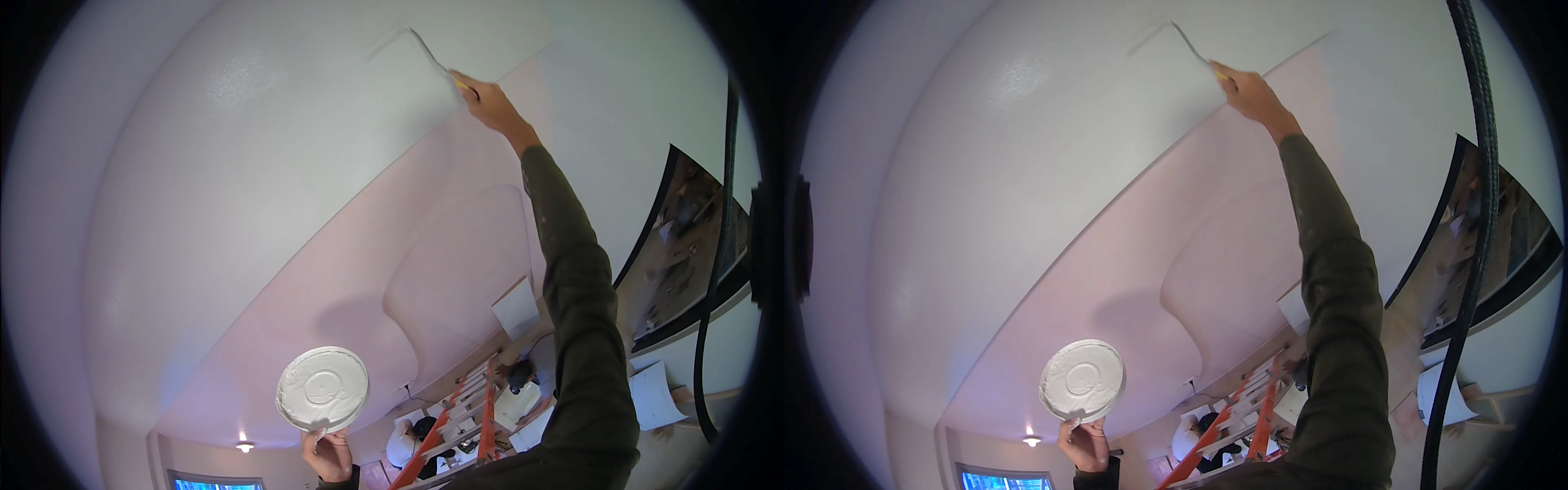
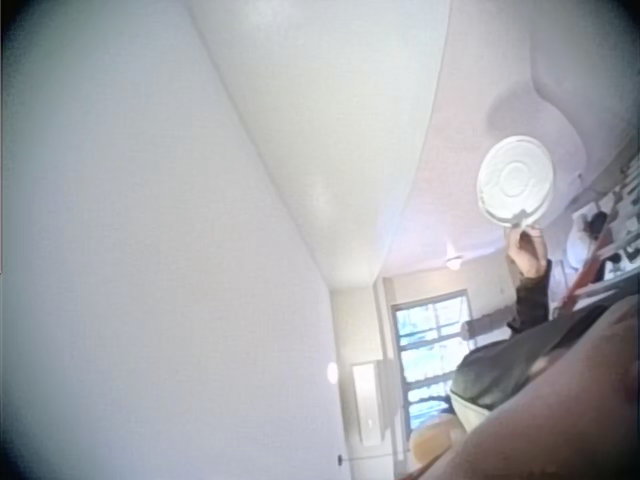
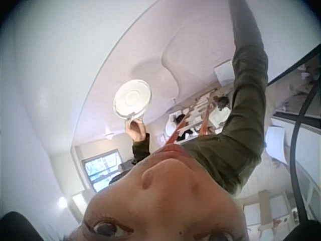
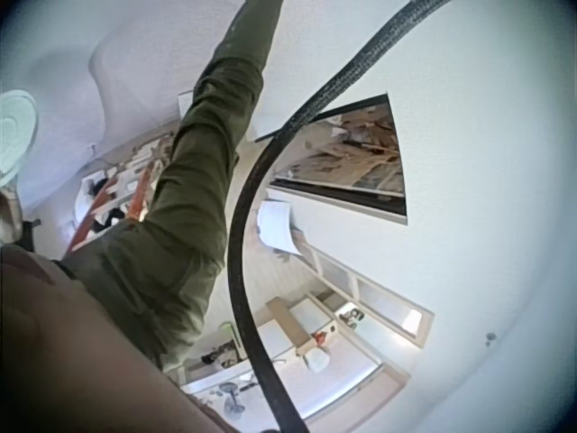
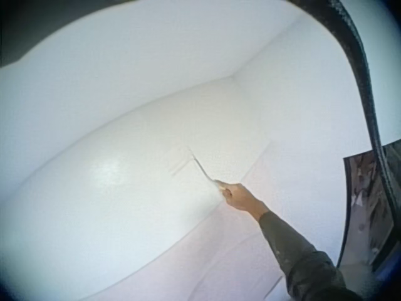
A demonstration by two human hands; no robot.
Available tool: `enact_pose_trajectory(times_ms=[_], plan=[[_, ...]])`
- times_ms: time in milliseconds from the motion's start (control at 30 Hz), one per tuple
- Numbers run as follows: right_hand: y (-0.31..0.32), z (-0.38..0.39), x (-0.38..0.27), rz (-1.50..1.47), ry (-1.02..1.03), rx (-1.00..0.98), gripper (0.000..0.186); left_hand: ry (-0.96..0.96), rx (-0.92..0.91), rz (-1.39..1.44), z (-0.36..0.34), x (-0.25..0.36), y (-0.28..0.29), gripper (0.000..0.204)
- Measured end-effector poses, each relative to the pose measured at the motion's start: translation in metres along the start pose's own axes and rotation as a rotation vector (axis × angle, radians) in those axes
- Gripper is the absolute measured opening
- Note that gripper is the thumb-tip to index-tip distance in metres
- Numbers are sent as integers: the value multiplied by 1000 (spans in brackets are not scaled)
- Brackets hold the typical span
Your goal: The person paints a ceiling using a small roller and a paint can. They repeatedly dip the roller into the can and apply white paint to the ceiling surface in long strokes.
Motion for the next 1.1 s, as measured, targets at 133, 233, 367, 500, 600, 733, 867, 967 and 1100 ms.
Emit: enact_pose_trajectory(times_ms=[133,233,367,500,600,733,867,967,1100], plan=[[4,53,-13,106,-196,-179,42,3,17,2,7,5,3,46],[8,63,-5,77,-155,-134,43,19,-7,21,1,3,7,47],[4,22,-22,112,-126,-134,41,27,29,26,1,4,7,47],[0,3,-41,77,-222,-152,41,14,27,10,3,3,4,47],[1,32,-21,102,-145,-134,42,14,49,25,3,1,8,51],[12,53,-8,105,-210,-148,42,28,30,28,1,1,2,48],[2,20,-28,82,-146,-120,43,7,59,8,2,1,6,49],[-11,-23,-43,77,-111,-89,42,-15,66,43,4,-2,3,49],[-17,-86,-49,106,-2,35,41,-20,68,45,3,-2,0,47]])
Point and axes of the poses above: each hand's wrist, its own z-axis away from the middle knuckle, its own y-axis out of the back of the hand, x = y × z, the point moved 1 cm from there along -z, towards the middle knuckle, and after that the axes turned 9 degrees about x, right-handed, at the moved point
